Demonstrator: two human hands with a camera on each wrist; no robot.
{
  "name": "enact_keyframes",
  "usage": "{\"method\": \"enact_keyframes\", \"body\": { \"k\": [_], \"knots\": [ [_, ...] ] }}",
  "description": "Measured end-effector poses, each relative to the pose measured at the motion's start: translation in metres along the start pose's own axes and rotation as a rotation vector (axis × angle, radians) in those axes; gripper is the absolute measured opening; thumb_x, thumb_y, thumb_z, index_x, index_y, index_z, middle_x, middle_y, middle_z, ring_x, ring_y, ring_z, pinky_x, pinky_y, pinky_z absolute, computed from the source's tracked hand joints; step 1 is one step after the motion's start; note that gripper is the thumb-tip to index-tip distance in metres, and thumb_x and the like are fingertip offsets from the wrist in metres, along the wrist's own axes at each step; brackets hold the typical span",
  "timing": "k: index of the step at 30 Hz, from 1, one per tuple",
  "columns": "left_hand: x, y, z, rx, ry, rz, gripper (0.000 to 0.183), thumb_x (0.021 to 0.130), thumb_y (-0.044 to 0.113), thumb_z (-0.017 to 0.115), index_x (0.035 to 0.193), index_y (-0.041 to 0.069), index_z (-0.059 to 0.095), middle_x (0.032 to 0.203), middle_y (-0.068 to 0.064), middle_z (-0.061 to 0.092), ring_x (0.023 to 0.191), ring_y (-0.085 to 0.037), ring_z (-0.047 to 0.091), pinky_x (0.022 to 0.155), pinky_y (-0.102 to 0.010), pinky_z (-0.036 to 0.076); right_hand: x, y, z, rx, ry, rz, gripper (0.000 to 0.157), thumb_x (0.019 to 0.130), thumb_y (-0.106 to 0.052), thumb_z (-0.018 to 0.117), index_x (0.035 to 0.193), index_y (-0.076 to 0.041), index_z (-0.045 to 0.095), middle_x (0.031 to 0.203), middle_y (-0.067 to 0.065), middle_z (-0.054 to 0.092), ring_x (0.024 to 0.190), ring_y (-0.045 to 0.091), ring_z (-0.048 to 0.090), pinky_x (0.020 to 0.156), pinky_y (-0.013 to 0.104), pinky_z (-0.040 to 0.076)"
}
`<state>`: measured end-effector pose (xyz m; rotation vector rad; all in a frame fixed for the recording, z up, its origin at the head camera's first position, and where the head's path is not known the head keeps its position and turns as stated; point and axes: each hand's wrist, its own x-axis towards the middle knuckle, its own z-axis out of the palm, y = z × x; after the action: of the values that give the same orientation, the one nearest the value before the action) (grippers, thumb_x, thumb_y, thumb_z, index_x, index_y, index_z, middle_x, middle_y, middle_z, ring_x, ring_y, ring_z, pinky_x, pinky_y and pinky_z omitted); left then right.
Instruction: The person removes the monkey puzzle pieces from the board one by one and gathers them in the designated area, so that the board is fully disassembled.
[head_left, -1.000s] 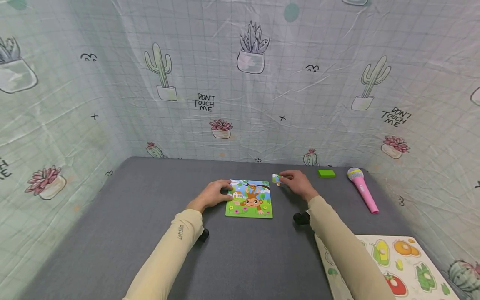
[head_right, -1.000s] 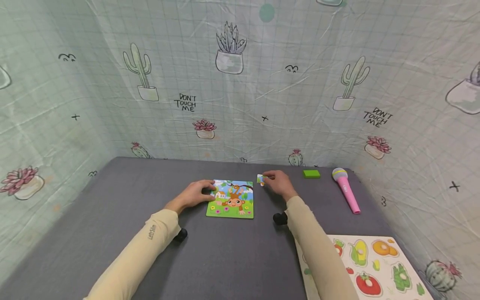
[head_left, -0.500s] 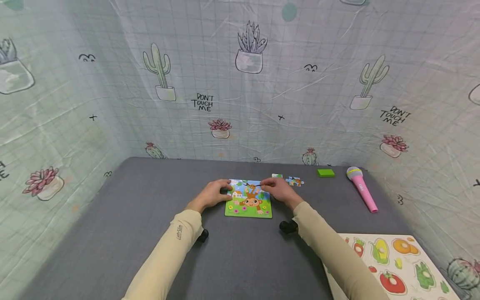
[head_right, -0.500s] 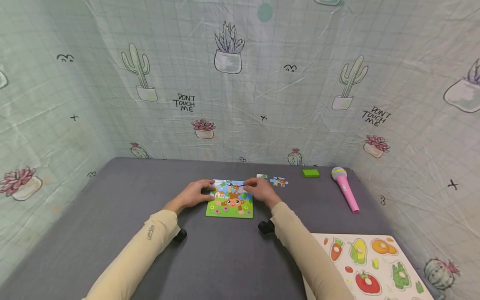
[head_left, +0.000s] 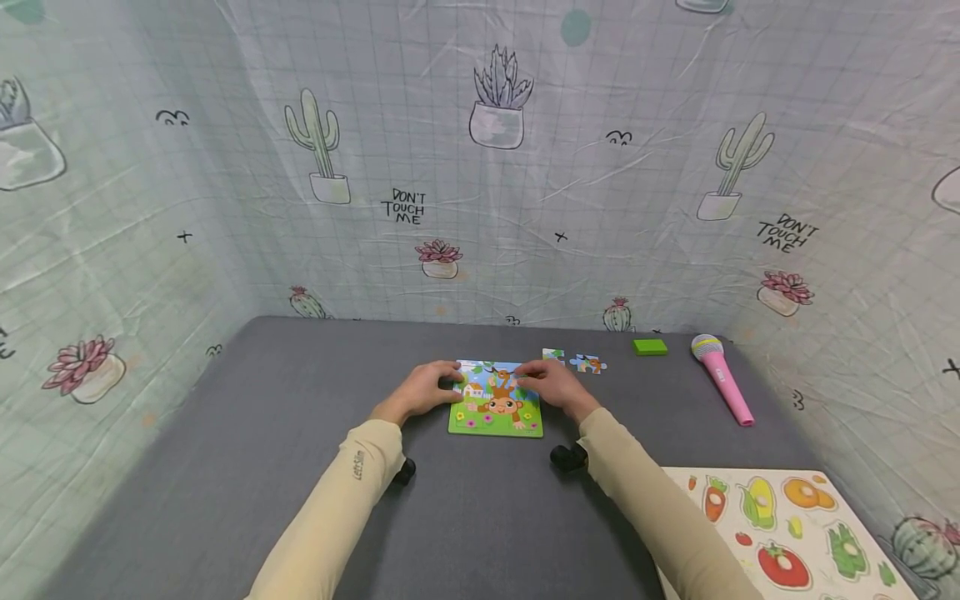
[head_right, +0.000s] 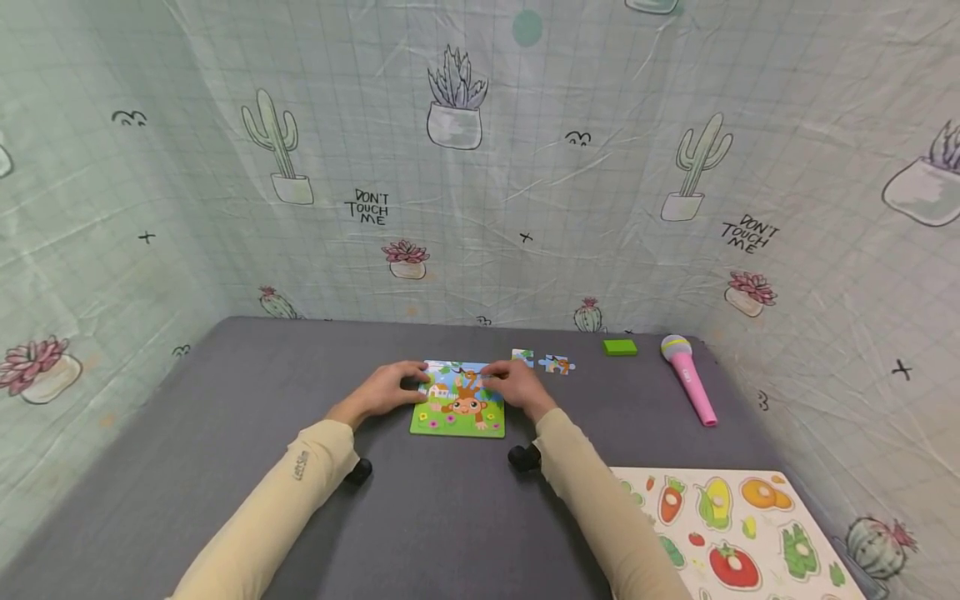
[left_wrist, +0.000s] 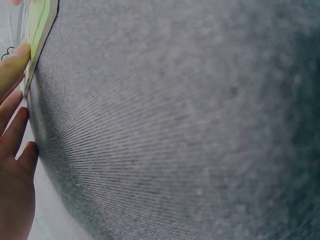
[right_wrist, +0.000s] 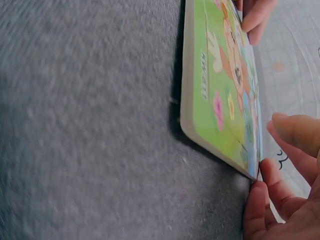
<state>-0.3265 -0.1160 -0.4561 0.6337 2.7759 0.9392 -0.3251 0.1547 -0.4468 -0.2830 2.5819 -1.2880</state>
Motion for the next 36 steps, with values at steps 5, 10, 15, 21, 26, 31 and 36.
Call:
{"method": "enact_keyframes", "body": {
  "k": [5, 10, 15, 21, 26, 31, 36],
  "knots": [
    [0.001, 0.001, -0.001, 0.006, -0.012, -0.001, 0.036, 0.090, 0.022, 0.073, 0.122, 0.007, 0.068, 0.146, -0.010, 0.048, 0.138, -0.031, 0.039, 0.115, -0.046, 0.032, 0.001, -0.002, 0.003, -0.003, -0.004, -0.013, 0.026, 0.097, -0.013, 0.061, 0.121, -0.004, 0.069, 0.135, 0.018, 0.056, 0.121, 0.035, 0.053, 0.093, 0.047, 0.049],
    [-0.001, 0.001, -0.003, -0.004, -0.018, -0.002, 0.036, 0.090, 0.021, 0.073, 0.122, 0.007, 0.068, 0.147, -0.010, 0.048, 0.139, -0.032, 0.038, 0.114, -0.048, 0.032, 0.000, -0.005, 0.008, -0.014, -0.001, -0.005, 0.025, 0.097, -0.013, 0.062, 0.119, -0.005, 0.071, 0.137, 0.018, 0.055, 0.130, 0.039, 0.046, 0.097, 0.049, 0.047],
    [-0.002, 0.002, -0.003, -0.019, -0.022, -0.007, 0.037, 0.090, 0.021, 0.073, 0.123, 0.007, 0.068, 0.148, -0.009, 0.047, 0.139, -0.032, 0.037, 0.115, -0.048, 0.031, 0.000, -0.008, 0.012, -0.088, 0.023, -0.035, 0.024, 0.093, -0.015, 0.067, 0.115, -0.005, 0.073, 0.133, 0.020, 0.057, 0.133, 0.042, 0.041, 0.109, 0.056, 0.035],
    [-0.001, 0.003, -0.003, 0.001, -0.031, -0.005, 0.037, 0.090, 0.021, 0.073, 0.124, 0.007, 0.067, 0.148, -0.009, 0.047, 0.139, -0.032, 0.037, 0.115, -0.048, 0.031, 0.003, -0.007, 0.014, -0.179, 0.037, -0.077, 0.026, 0.091, -0.016, 0.069, 0.115, -0.006, 0.073, 0.131, 0.022, 0.057, 0.143, 0.047, 0.017, 0.115, 0.065, 0.006],
    [-0.001, 0.002, -0.003, 0.000, -0.031, 0.004, 0.037, 0.090, 0.021, 0.073, 0.124, 0.006, 0.067, 0.148, -0.010, 0.047, 0.139, -0.032, 0.037, 0.114, -0.049, 0.031, 0.003, -0.008, 0.016, -0.196, 0.050, -0.092, 0.021, 0.090, -0.015, 0.071, 0.109, -0.008, 0.076, 0.126, 0.019, 0.061, 0.143, 0.046, 0.018, 0.112, 0.066, 0.009],
    [0.000, 0.001, -0.003, 0.003, -0.029, 0.004, 0.037, 0.090, 0.021, 0.073, 0.123, 0.006, 0.067, 0.148, -0.010, 0.047, 0.139, -0.032, 0.037, 0.115, -0.048, 0.031, 0.003, -0.008, 0.016, -0.212, 0.054, -0.101, 0.013, 0.089, -0.014, 0.071, 0.099, -0.010, 0.078, 0.121, 0.014, 0.064, 0.142, 0.044, 0.023, 0.110, 0.064, 0.013],
    [-0.001, 0.002, -0.003, -0.004, -0.030, 0.008, 0.037, 0.090, 0.020, 0.072, 0.123, 0.006, 0.067, 0.148, -0.011, 0.047, 0.139, -0.033, 0.037, 0.114, -0.049, 0.031, 0.004, -0.008, 0.017, -0.216, 0.060, -0.088, 0.012, 0.089, -0.015, 0.072, 0.098, -0.010, 0.079, 0.125, 0.015, 0.060, 0.140, 0.042, 0.027, 0.109, 0.061, 0.015]
  ]
}}
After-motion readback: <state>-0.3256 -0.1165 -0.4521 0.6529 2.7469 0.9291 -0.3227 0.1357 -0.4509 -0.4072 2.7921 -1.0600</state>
